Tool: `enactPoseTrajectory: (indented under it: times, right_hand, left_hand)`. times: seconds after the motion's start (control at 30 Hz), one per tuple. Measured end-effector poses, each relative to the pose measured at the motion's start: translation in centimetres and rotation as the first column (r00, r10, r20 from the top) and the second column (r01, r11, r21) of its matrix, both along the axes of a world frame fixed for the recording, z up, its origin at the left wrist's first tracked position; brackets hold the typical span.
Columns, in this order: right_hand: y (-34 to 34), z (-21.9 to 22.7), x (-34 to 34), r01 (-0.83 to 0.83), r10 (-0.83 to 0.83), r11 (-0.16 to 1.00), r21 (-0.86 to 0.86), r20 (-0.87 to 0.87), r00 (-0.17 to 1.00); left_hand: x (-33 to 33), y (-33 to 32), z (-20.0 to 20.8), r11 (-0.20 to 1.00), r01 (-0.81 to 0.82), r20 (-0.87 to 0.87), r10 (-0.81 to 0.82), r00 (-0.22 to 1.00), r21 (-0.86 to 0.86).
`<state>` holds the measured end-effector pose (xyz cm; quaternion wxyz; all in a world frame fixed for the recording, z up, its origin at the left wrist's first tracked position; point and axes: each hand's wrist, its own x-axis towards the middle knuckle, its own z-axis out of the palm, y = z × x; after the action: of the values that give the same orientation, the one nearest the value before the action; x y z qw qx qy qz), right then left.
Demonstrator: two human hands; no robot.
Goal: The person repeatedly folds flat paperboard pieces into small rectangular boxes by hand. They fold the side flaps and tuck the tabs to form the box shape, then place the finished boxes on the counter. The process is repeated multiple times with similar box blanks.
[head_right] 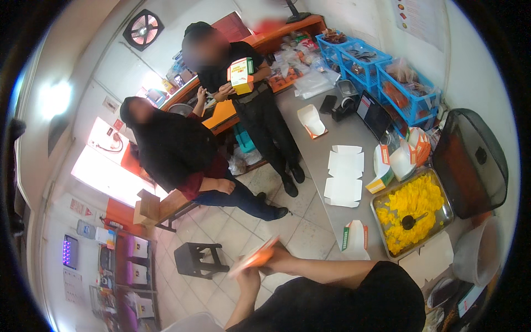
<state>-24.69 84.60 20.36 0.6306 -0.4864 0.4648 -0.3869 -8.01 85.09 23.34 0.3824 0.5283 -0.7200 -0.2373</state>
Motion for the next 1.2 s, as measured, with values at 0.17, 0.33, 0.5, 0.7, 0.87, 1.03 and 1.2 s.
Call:
enactPoseTrajectory:
  times: [0.17, 0.33, 0.5, 0.7, 0.87, 1.03, 1.2]
  right_hand:
    - [1.7, 2.9, -0.7, -0.02, -0.017, 0.974, -0.224, -0.162, 0.987]
    - [0.7, -0.1, -1.5, 0.243, -0.408, 0.846, -0.474, -0.282, 0.868]
    - [-0.5, -4.6, -1.1, 0.156, -0.157, 0.988, -0.01, -0.091, 0.983]
    - [1.1, -5.1, -1.0, 0.181, -0.226, 0.937, 0.3, 0.124, 0.966]
    - [1.6, -4.8, -1.1, 0.167, -0.268, 0.906, 0.389, 0.22, 0.938]
    - [1.2, -6.0, -0.6, 0.18, -0.291, 0.886, 0.426, 0.21, 0.933]
    - [1.3, -7.2, 0.2, 0.137, -0.219, 0.933, 0.332, 0.222, 0.95]
  left_hand:
    - [3.3, -1.4, -3.3, 0.938, -0.297, -0.297, 0.34, 0.892, 0.18]
    - [6.5, -0.6, -5.1, 0.923, -0.345, -0.047, 0.357, 0.933, 0.17]
    - [6.5, -0.1, -7.0, 0.821, -0.355, -0.127, 0.451, 0.884, 0.447]
    - [6.9, -0.2, -8.6, 0.775, -0.236, -0.293, 0.475, 0.83, 0.587]
    - [6.1, -0.1, -8.3, 0.755, -0.232, -0.315, 0.503, 0.804, 0.613]
    - [5.5, 0.2, -6.2, 0.698, -0.159, -0.357, 0.532, 0.768, 0.698]
    - [6.6, 1.0, -5.2, 0.61, -0.153, -0.329, 0.602, 0.728, 0.778]
